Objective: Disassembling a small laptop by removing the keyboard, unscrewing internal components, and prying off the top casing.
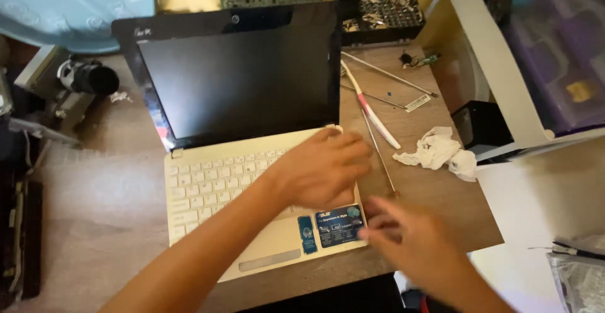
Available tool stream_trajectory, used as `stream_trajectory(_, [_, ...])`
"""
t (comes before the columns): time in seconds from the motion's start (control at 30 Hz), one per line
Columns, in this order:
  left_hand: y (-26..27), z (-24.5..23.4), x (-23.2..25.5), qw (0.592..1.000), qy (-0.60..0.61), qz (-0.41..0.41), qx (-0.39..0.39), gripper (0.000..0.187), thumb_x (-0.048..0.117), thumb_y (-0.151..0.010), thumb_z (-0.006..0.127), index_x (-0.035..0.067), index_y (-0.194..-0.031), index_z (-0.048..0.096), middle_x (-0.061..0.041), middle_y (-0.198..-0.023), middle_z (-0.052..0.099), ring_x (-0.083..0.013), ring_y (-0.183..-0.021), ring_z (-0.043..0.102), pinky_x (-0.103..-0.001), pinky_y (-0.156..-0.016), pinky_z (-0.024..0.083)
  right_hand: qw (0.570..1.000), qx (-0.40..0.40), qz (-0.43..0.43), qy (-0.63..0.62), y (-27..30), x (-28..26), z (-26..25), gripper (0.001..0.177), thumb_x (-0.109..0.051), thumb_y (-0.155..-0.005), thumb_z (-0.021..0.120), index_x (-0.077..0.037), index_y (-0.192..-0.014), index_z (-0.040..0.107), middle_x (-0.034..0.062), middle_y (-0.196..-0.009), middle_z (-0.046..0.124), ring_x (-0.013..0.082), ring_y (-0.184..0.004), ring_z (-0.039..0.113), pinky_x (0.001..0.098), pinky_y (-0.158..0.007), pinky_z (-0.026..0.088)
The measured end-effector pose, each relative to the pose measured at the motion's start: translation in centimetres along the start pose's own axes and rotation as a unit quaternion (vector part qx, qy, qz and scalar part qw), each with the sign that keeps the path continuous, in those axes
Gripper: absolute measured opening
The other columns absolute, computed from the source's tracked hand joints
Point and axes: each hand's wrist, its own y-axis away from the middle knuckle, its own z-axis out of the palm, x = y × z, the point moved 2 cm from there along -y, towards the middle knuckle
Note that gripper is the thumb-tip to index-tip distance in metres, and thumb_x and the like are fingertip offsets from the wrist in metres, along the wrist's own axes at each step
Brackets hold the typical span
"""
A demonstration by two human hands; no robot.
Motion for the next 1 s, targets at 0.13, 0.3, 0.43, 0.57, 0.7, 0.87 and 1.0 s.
stream_trajectory(0.13, [0.3,0.6,1.8,0.999,-0.012,0.049,0.015,0.023,0.033,-0.081,0.058,0.011,-0.076,0.065,-0.007,-0.082,0.059,-0.0297,-0.081,0.055,-0.046,-0.084,0.047,0.983,0.093,-0.154,-0.03,-0.6,3.2,3.3,0.078,-0.048,-0.066,0.091,-0.034,-0.139,0.066,-0.0111,-0.115,0.08,0.0062,-0.096,0.08,0.0232,-0.095,0.059])
stream_trajectory(0.3, [0.4,0.3,1.9,0.995,0.053,0.062,0.048,0.016,0.02,-0.079,0.054,0.007,-0.069,0.056,-0.009,-0.078,0.053,-0.0292,-0.069,0.048,-0.043,-0.074,0.043,0.93,0.213,-0.29,-0.07,-0.5,2.9,4.5,0.071,-0.058,-0.068,0.083,-0.018,-0.126,0.071,-0.005,-0.112,0.076,0.0077,-0.09,0.075,0.0243,-0.084,0.062])
stream_trajectory(0.43, [0.2,0.2,2.0,0.992,0.084,0.065,0.073,0.012,0.015,-0.075,0.051,0.006,-0.068,0.053,-0.01,-0.076,0.051,-0.03,-0.067,0.047,-0.044,-0.077,0.046,0.917,0.257,-0.298,-0.061,-0.8,3.8,5.4,0.067,-0.057,-0.066,0.085,-0.019,-0.12,0.073,-0.0048,-0.105,0.075,0.0071,-0.082,0.075,0.0239,-0.081,0.06])
stream_trajectory(0.57, [0.0,0.0,2.0,0.99,0.096,0.071,0.079,0.008,0.012,-0.073,0.051,0.005,-0.069,0.051,-0.011,-0.076,0.049,-0.031,-0.069,0.045,-0.044,-0.081,0.045,0.886,0.287,-0.359,-0.059,-0.6,3.5,5.4,0.066,-0.054,-0.07,0.081,-0.012,-0.119,0.072,0.0002,-0.107,0.075,0.0098,-0.084,0.074,0.0252,-0.082,0.061])
stream_trajectory(0.7, [0.2,0.8,1.8,0.995,0.08,0.046,0.031,0.014,0.018,-0.078,0.051,0.006,-0.077,0.059,-0.01,-0.083,0.053,-0.0297,-0.074,0.048,-0.056,-0.103,0.044,0.858,0.309,-0.408,-0.048,-0.8,3.8,5.7,0.068,-0.049,-0.07,0.083,-0.005,-0.12,0.069,0.0044,-0.11,0.074,0.0128,-0.088,0.073,0.027,-0.084,0.062])
stream_trajectory(0.87, [-0.2,-0.2,2.1,0.99,0.127,0.045,0.043,0.015,0.016,-0.078,0.047,0.005,-0.087,0.052,-0.014,-0.091,0.05,-0.0309,-0.081,0.043,-0.055,-0.101,0.037,0.864,0.305,-0.397,-0.06,-0.9,3.9,5.7,0.064,-0.051,-0.073,0.079,-0.009,-0.12,0.071,0.0016,-0.113,0.074,0.0129,-0.097,0.072,0.0269,-0.089,0.059])
stream_trajectory(1.0, [-0.6,-0.4,2.1,0.985,0.148,0.05,0.076,0.011,0.013,-0.075,0.046,0.006,-0.083,0.046,-0.011,-0.084,0.044,-0.029,-0.075,0.037,-0.049,-0.093,0.037,0.849,0.319,-0.419,-0.052,-0.4,3.3,5.4,0.06,-0.052,-0.078,0.075,-0.007,-0.117,0.071,0.0032,-0.111,0.075,0.0149,-0.099,0.072,0.0284,-0.091,0.056])
